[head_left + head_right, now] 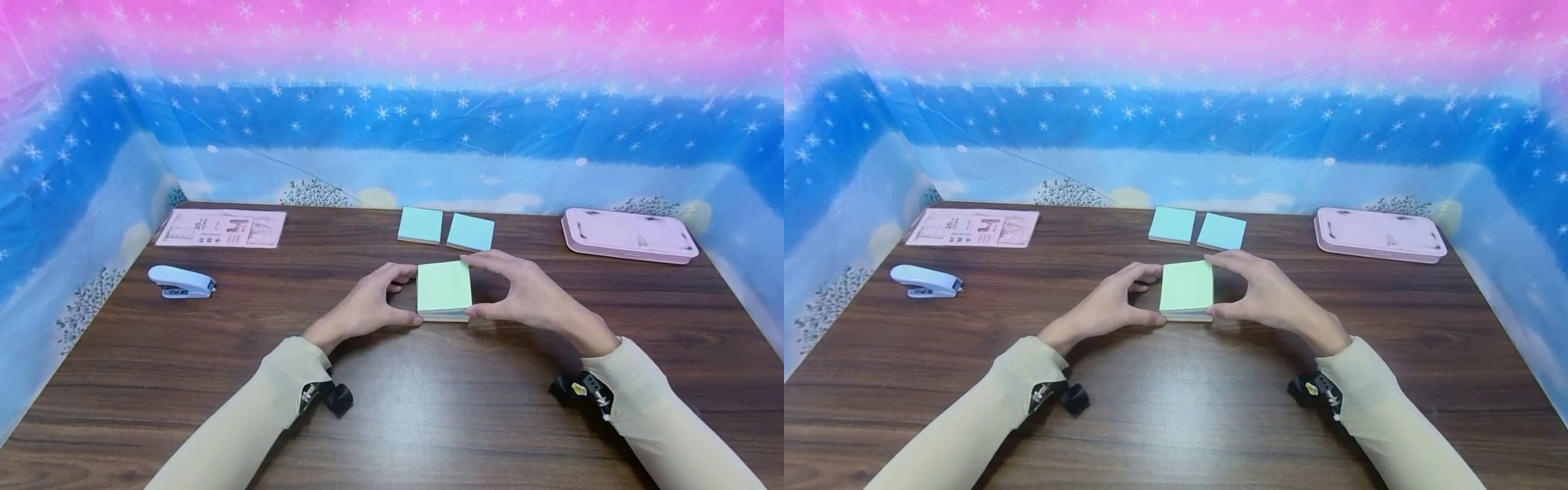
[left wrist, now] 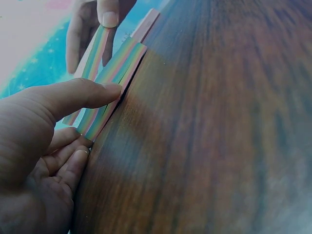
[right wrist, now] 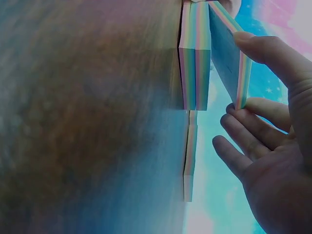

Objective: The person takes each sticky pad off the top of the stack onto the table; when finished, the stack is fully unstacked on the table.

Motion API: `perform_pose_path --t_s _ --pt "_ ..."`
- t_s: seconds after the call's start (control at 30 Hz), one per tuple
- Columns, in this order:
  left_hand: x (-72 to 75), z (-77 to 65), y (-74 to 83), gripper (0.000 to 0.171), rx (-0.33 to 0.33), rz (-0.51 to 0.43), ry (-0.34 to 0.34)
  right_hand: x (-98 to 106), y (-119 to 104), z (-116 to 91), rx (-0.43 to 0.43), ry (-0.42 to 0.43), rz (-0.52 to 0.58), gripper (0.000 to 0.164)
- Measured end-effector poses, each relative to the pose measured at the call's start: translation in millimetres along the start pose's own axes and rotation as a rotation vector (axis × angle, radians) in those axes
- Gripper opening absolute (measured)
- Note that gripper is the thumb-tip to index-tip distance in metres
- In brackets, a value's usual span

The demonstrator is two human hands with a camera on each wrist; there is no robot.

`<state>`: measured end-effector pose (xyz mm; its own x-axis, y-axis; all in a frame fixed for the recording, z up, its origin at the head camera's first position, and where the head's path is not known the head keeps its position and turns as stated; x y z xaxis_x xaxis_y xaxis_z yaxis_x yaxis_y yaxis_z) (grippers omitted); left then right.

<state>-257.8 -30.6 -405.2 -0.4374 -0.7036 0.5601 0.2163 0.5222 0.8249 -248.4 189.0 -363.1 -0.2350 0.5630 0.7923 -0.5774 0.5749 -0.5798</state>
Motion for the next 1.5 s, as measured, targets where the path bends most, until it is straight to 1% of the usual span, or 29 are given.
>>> perform_pose_path --t_s 0.3,0.57,0.73,0.93,1.5 --pt "0.3 -0.1 1.0 0.081 -0.017 -0.006 0.000 5.9 -1.5 -1.4 0.001 0.011 -0.012 0.082" --pt "1.2 0.2 1.8 0.082 -0.012 0.000 0.004 10.4 -2.1 -0.9 -0.006 0.015 -0.033 0.084" --pt "0.9 -0.3 2.3 0.083 -0.009 0.002 0.001 14.6 -2.1 -2.1 -0.020 0.031 -0.025 0.082" --pt "-0.3 0.3 -1.5 0.083 0.003 0.004 -0.001 18.5 -3.3 -2.9 -0.021 0.054 -0.018 0.080" --pt "-0.8 1.0 -0.6 0.083 -0.008 0.001 0.001 34.3 -4.8 -5.8 -0.043 0.120 -0.034 0.079"
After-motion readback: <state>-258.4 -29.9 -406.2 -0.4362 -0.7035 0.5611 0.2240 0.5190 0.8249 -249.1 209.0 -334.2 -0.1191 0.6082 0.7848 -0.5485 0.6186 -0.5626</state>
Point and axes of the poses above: each hand's wrist, its own z-axis towards the middle knuckle, its own x-axis out of the back of the hand, y = z × x, the point moved 8 cm from there along z, towards the middle knuckle, and after that the axes turned 6 degrees about x, right-handed, at the moved point
